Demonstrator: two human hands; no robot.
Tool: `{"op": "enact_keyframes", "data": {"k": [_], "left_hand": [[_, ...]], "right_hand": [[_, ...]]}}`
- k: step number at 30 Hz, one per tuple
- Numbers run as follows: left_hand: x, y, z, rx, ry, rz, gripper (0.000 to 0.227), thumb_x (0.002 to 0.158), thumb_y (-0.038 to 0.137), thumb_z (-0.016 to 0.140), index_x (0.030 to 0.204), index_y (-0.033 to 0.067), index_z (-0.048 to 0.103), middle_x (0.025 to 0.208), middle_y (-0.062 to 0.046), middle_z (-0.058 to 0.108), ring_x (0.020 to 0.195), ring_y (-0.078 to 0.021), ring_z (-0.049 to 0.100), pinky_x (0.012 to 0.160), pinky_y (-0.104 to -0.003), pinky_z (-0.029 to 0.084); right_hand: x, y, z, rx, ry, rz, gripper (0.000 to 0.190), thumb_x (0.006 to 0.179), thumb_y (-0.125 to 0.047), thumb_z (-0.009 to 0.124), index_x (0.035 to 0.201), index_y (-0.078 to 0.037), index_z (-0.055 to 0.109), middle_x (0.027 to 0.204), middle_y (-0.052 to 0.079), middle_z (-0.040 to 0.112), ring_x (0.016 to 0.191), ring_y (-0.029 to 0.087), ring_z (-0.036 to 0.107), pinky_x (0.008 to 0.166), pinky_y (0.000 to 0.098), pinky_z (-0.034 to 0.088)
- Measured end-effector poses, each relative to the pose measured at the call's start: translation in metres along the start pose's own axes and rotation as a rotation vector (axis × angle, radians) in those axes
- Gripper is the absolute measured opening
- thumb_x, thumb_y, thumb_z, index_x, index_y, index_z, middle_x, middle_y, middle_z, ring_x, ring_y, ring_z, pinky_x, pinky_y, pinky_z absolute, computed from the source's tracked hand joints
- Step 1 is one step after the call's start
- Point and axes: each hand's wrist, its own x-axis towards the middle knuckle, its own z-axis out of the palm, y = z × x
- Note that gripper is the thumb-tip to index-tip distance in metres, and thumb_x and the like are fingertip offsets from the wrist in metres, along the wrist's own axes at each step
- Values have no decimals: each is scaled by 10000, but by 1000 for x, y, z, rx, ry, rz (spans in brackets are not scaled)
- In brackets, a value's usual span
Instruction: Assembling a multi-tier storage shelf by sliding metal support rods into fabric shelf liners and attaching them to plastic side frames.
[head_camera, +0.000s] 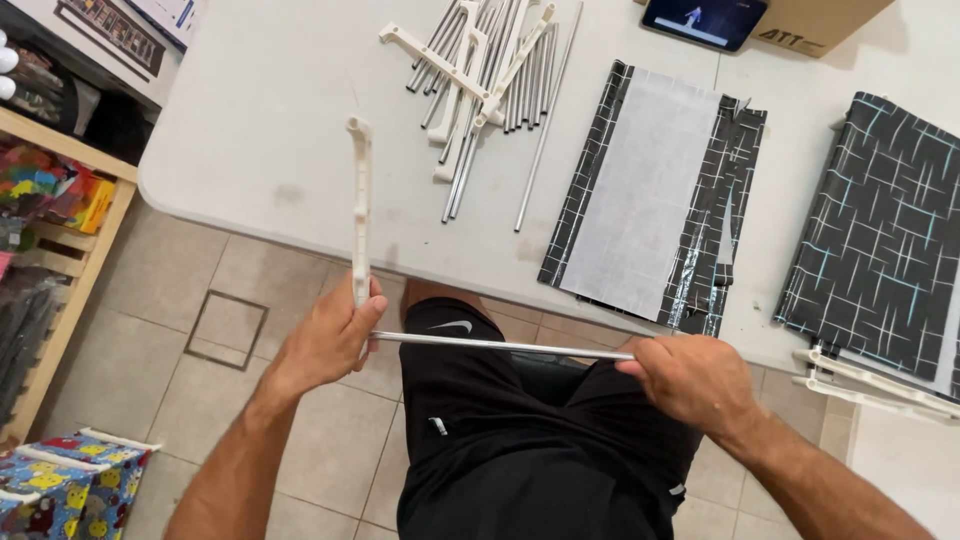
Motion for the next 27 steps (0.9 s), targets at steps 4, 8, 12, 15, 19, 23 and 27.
{"op": "enact_keyframes", "data": {"k": [4,8,12,15,19,23,27], "left_hand": [[-10,-4,5,193,214,116,354,1012,405,489,911,69,530,594,-168,707,568,-430,698,517,-549,498],[-7,-62,7,340,478,474,392,951,591,547,736,264,577,579,29,632,524,-212,644,508,-288,502],[-10,-47,-5,419,450,245,352,1002,520,497,880,201,581,609,-94,644,610,-348,661,577,-444,505],[-19,-16,-22,170,144,-150,271,1006,373,512,963,112,572,620,-155,704,570,-358,656,568,-476,498],[-22,1,-25,137,131,-130,276,1005,338,530,938,86,621,645,-161,756,601,-401,699,614,-463,510],[-7,-107,14,658,724,649,360,1031,540,515,952,202,611,755,38,644,617,-184,649,605,-274,535],[-2,-61,-4,398,532,361,322,1032,450,505,1056,134,558,762,-117,662,665,-364,670,621,-465,540]], "right_hand": [[-1,16,14,-109,167,-66,402,1047,-533,405,790,-247,524,658,-63,552,619,165,620,626,316,520],[15,5,-5,333,-238,100,445,968,-612,482,770,-223,569,600,82,605,657,360,687,624,439,565],[11,-3,-3,268,-185,81,435,989,-594,458,746,-240,529,600,44,604,630,302,680,595,393,563],[5,-10,1,9,50,-69,404,1029,-528,434,754,-241,504,608,-14,547,581,213,644,581,337,534],[11,-2,5,-113,202,-175,366,1041,-495,438,793,-235,512,632,-27,528,594,180,611,584,317,514],[22,-3,-8,193,-343,104,477,984,-645,422,839,-207,544,672,117,609,739,389,685,693,482,565],[21,-4,-5,352,-320,200,455,982,-596,468,772,-212,591,651,121,669,728,383,702,678,477,561]]}}
